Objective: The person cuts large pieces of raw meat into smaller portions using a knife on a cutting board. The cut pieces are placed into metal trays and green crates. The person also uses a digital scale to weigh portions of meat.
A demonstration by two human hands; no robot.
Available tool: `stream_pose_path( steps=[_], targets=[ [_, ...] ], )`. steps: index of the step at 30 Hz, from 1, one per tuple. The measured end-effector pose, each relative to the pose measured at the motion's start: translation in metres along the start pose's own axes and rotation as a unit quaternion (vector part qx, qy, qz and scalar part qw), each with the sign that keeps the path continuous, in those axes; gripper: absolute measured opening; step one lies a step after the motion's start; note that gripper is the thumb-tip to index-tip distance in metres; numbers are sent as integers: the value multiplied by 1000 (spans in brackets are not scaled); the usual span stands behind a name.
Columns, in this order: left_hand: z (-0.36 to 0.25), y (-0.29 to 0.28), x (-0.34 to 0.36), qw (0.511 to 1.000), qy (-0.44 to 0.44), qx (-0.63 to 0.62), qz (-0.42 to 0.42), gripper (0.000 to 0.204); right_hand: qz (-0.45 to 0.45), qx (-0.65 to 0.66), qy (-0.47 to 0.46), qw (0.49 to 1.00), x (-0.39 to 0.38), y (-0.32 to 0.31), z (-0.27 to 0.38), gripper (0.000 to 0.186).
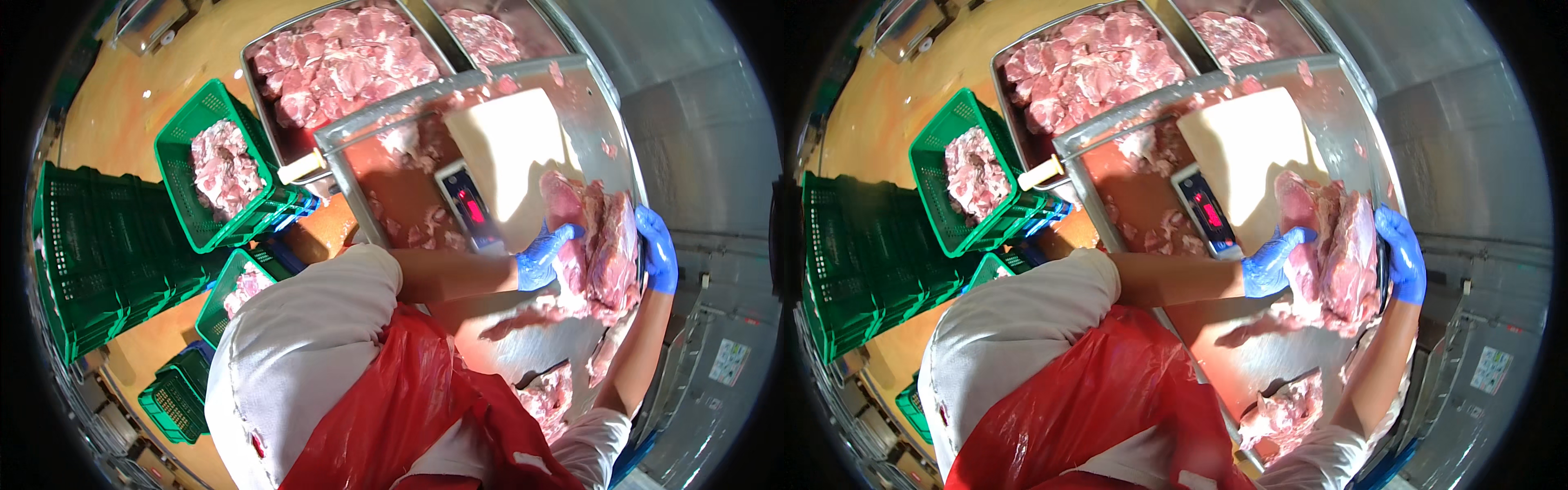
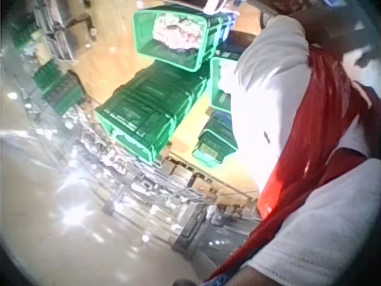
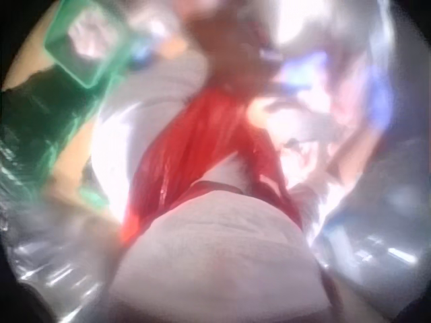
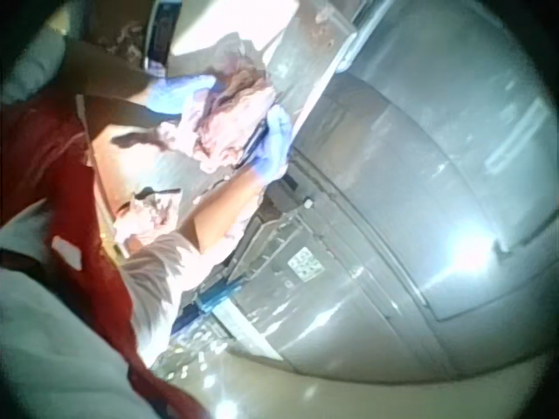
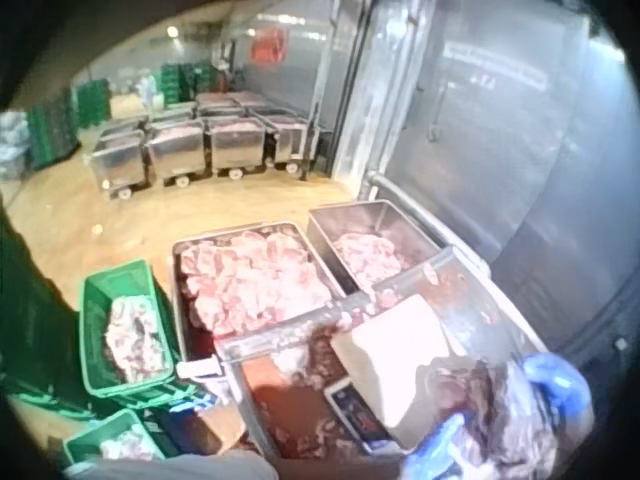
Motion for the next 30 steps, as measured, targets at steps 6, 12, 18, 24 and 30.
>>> stream_pose_path(
  steps=[6,12,18,24,30],
  targets=[
    [-41,-51,-5,955,25,116,-273,93,45,-137,27,989,158,42,-2,27],
    [-196,-62,-65,619,169,750,162,20,110,-191,-11,975,194,100,20,33],
    [-282,43,10,343,160,909,176,63,37,-171,-77,982,175,96,11,39],
    [-175,49,81,197,124,895,381,66,-163,44,-80,982,94,54,-23,32],
    [-189,45,123,61,65,935,344,54,-286,132,-122,941,-36,58,-123,27]
  ],
)
Point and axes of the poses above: each hand's wrist, its own x-axis towards the middle knuckle, its own y-axis out of the palm, z = x × y, the point moved 2 cm from there along x, towards the middle knuckle, and after that the axes turned 5 degrees about z, right-handed, at the moved point
